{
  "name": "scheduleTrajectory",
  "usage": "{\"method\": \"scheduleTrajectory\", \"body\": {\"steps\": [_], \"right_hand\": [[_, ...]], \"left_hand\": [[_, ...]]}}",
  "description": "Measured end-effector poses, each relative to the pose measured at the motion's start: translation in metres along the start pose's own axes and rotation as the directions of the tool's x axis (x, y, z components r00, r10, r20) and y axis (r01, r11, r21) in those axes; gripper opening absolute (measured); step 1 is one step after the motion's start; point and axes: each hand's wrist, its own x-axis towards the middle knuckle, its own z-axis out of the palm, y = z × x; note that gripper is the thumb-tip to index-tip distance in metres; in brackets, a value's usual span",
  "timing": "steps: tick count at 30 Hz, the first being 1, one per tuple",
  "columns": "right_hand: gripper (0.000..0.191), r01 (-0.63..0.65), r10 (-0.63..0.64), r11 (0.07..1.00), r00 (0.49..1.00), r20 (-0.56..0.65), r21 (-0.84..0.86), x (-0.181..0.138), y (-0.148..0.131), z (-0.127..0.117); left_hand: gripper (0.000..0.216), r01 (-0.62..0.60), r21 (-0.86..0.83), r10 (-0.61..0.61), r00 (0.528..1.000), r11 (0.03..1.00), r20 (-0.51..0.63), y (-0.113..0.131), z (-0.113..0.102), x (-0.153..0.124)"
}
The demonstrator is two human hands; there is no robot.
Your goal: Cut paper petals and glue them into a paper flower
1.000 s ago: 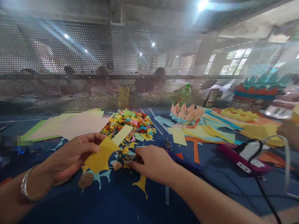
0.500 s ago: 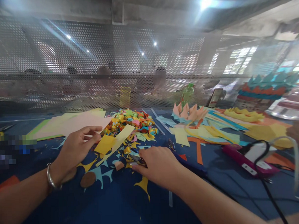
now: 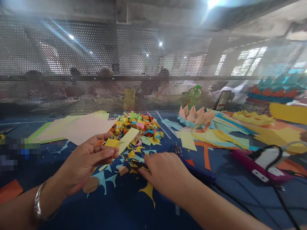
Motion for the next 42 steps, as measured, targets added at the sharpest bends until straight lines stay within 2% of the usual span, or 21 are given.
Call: {"method": "scheduleTrajectory", "body": {"steps": [3,5,9,12,18,20,23,28,35,40,42], "right_hand": [[0.025,0.026,-0.028,0.999,0.996,-0.090,-0.024,-0.002,-0.001,-0.002],[0.022,0.114,-0.113,0.993,0.971,-0.211,-0.007,-0.004,-0.003,-0.003],[0.018,0.369,-0.325,0.929,0.852,-0.410,0.031,-0.008,-0.012,-0.004],[0.021,0.484,-0.418,0.874,0.795,-0.440,0.044,-0.010,-0.018,-0.005],[0.026,0.555,-0.467,0.826,0.771,-0.433,0.098,-0.007,-0.020,-0.002],[0.025,0.556,-0.446,0.819,0.774,-0.450,0.144,-0.006,-0.020,0.001],[0.021,0.513,-0.340,0.804,0.811,-0.475,0.301,-0.003,-0.021,0.004],[0.011,0.434,-0.126,0.672,0.866,-0.485,0.601,0.004,-0.021,0.002],[0.006,0.284,-0.003,0.517,0.944,-0.330,0.808,0.006,-0.022,0.002],[0.008,0.119,0.057,0.327,0.988,-0.146,0.937,0.007,-0.021,0.007],[0.010,0.089,0.055,0.288,0.993,-0.109,0.954,0.008,-0.020,0.009]], "left_hand": [[0.058,0.030,-0.050,-0.032,0.999,0.998,-0.033,0.001,0.003,-0.002],[0.056,0.050,-0.076,-0.054,0.997,0.996,-0.049,0.000,0.006,-0.004],[0.055,0.069,-0.102,-0.075,0.996,0.992,-0.053,-0.003,0.012,-0.007],[0.054,0.093,-0.135,-0.095,0.995,0.986,-0.012,-0.006,0.015,-0.010],[0.054,0.119,-0.152,-0.113,0.993,0.981,0.045,-0.010,0.017,-0.012],[0.051,0.124,-0.120,-0.118,0.991,0.985,0.056,-0.010,0.017,-0.012],[0.047,0.121,-0.054,-0.116,0.990,0.991,0.074,-0.012,0.017,-0.012],[0.037,0.046,0.025,-0.049,0.990,0.999,0.136,-0.015,0.015,-0.012],[0.033,-0.013,0.128,-0.008,0.987,0.992,0.164,-0.012,0.016,-0.013],[0.033,-0.009,0.142,-0.017,0.983,0.990,0.184,-0.011,0.016,-0.013],[0.034,-0.011,0.154,-0.018,0.982,0.988,0.187,-0.012,0.016,-0.013]]}}
